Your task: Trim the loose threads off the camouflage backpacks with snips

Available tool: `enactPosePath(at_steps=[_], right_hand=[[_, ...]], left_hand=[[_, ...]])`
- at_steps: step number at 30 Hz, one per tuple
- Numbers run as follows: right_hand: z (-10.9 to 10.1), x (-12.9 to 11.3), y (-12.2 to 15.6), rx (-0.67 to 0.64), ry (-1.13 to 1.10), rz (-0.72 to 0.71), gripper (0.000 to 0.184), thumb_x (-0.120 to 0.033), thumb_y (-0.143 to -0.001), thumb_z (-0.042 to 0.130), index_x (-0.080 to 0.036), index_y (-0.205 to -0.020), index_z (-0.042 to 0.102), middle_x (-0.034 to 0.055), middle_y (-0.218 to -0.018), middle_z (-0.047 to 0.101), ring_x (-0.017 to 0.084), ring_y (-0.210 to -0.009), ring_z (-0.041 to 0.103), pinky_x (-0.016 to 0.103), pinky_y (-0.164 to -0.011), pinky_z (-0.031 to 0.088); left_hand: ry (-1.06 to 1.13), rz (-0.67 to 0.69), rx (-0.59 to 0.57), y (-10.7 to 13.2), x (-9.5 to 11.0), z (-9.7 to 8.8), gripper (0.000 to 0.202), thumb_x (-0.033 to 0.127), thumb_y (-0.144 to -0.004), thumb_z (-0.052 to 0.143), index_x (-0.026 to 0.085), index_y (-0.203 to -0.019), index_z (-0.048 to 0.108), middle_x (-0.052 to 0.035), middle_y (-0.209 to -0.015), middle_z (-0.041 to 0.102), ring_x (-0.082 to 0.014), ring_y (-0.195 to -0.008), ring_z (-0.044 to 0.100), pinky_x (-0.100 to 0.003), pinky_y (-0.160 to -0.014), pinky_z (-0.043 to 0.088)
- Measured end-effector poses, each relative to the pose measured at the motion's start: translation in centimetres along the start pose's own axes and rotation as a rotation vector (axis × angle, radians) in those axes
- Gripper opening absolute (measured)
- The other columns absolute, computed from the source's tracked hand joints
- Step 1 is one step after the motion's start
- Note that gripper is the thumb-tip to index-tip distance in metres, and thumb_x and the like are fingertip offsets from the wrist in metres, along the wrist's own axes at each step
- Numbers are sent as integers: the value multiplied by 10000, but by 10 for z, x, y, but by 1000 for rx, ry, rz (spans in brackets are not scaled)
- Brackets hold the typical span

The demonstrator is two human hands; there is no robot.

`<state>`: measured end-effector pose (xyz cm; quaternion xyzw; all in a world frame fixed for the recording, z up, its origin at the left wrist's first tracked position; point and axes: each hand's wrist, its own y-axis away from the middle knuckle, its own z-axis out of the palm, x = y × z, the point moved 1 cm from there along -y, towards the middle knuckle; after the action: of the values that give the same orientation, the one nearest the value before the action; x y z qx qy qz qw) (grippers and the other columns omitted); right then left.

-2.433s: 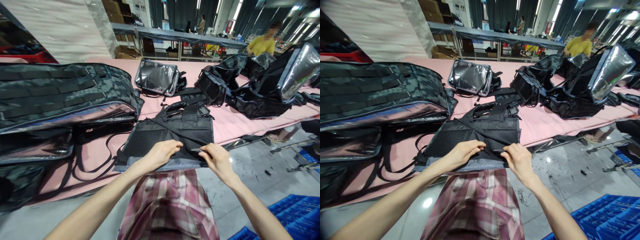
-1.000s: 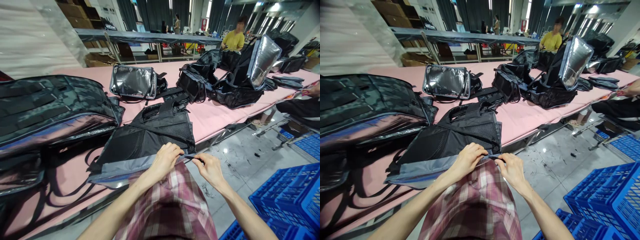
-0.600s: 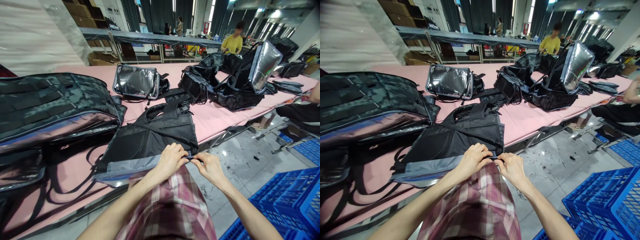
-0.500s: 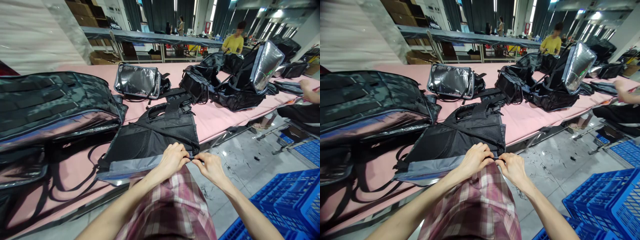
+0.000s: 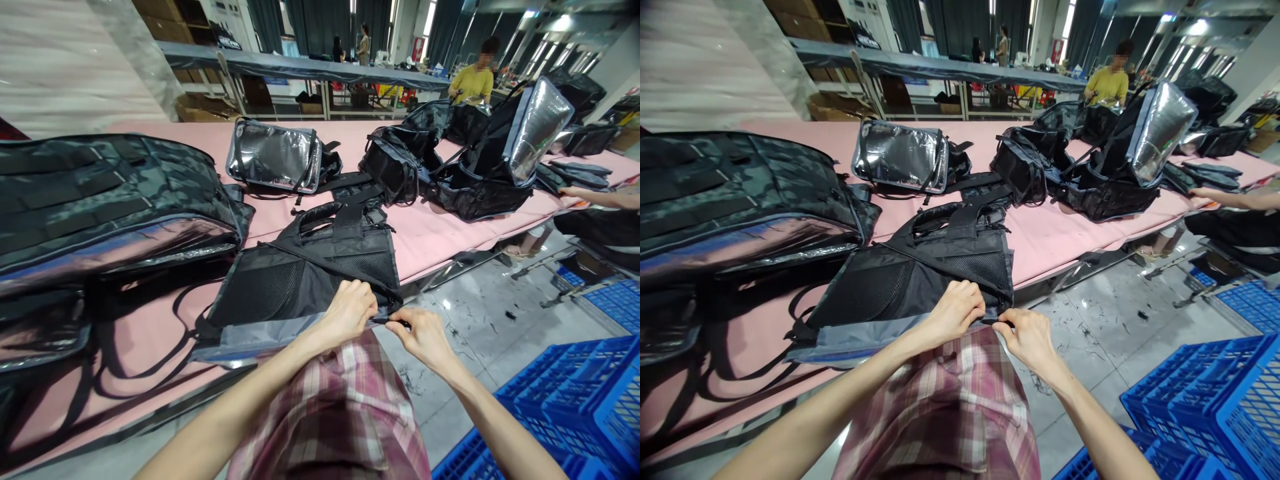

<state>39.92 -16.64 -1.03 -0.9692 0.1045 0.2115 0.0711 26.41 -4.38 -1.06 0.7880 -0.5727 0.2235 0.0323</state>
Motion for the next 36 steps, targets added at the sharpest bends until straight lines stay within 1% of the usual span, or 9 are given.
enactPosePath(at_steps=[4, 9, 13, 17, 21, 26, 32, 34, 36], right_hand=[[-1, -1, -3, -2, -50, 10, 176, -354, -824, 549, -237, -840, 680, 14, -813, 707, 182, -753, 644, 252, -648, 400], [-4, -5, -8, -15, -67, 15, 166, -348, -824, 552, -239, -834, 676, 2, -809, 704, 171, -712, 640, 250, -632, 392], [-4, -10, -12, -19, -47, 0, 172, -356, -827, 550, -239, -831, 676, 6, -808, 703, 175, -739, 642, 252, -657, 394], [-3, -14, -15, -24, -22, -31, 182, -363, -830, 543, -239, -833, 677, 13, -805, 703, 175, -733, 641, 248, -637, 385], [-2, -16, -17, -23, -36, -55, 180, -347, -834, 535, -242, -798, 677, -1, -780, 702, 168, -712, 637, 244, -615, 372], [-1, -16, -18, -31, -125, -27, 175, -309, -833, 529, -243, -766, 677, -17, -740, 699, 150, -666, 630, 237, -613, 378], [-3, -21, -21, -39, -119, -19, 152, -323, -829, 545, -246, -799, 673, -17, -766, 701, 158, -694, 633, 243, -637, 384], [-4, -22, -22, -43, -98, -18, 155, -341, -824, 550, -246, -817, 673, -7, -789, 704, 168, -703, 636, 251, -638, 384], [-4, -21, -22, -37, -103, -7, 153, -348, -810, 562, -244, -830, 672, 2, -808, 706, 178, -719, 637, 258, -645, 387]], left_hand=[[73, -28, 12, 2, -4, -7, 213, 192, -874, 415, 154, -698, 529, -27, -768, 510, -165, -776, 431, -313, -701, 305], [99, -45, 1, 1, -6, -13, 218, 189, -876, 410, 154, -693, 524, -21, -758, 512, -162, -773, 433, -317, -725, 310], [95, -49, 16, 1, -8, -14, 226, 194, -881, 407, 154, -693, 526, -20, -757, 513, -162, -773, 434, -318, -727, 309], [90, -40, 25, 0, -8, -14, 232, 215, -884, 409, 158, -696, 532, -21, -768, 517, -164, -780, 435, -318, -727, 310], [77, -31, 29, 1, -8, -13, 243, 204, -882, 402, 158, -682, 533, -23, -758, 513, -164, -770, 432, -319, -718, 310], [63, -36, 72, 5, -10, -14, 250, 195, -881, 391, 162, -688, 547, -27, -765, 514, -166, -770, 430, -320, -713, 307], [68, -48, 90, 4, -13, -14, 254, 200, -882, 391, 159, -682, 543, -25, -753, 521, -163, -765, 436, -317, -723, 313], [99, -67, 107, 3, -12, -19, 257, 210, -882, 394, 160, -683, 548, -24, -754, 531, -162, -766, 443, -316, -730, 317], [181, -74, 109, 6, -9, -28, 286, 237, -884, 395, 160, -658, 554, -20, -736, 542, -156, -754, 454, -313, -742, 324]])
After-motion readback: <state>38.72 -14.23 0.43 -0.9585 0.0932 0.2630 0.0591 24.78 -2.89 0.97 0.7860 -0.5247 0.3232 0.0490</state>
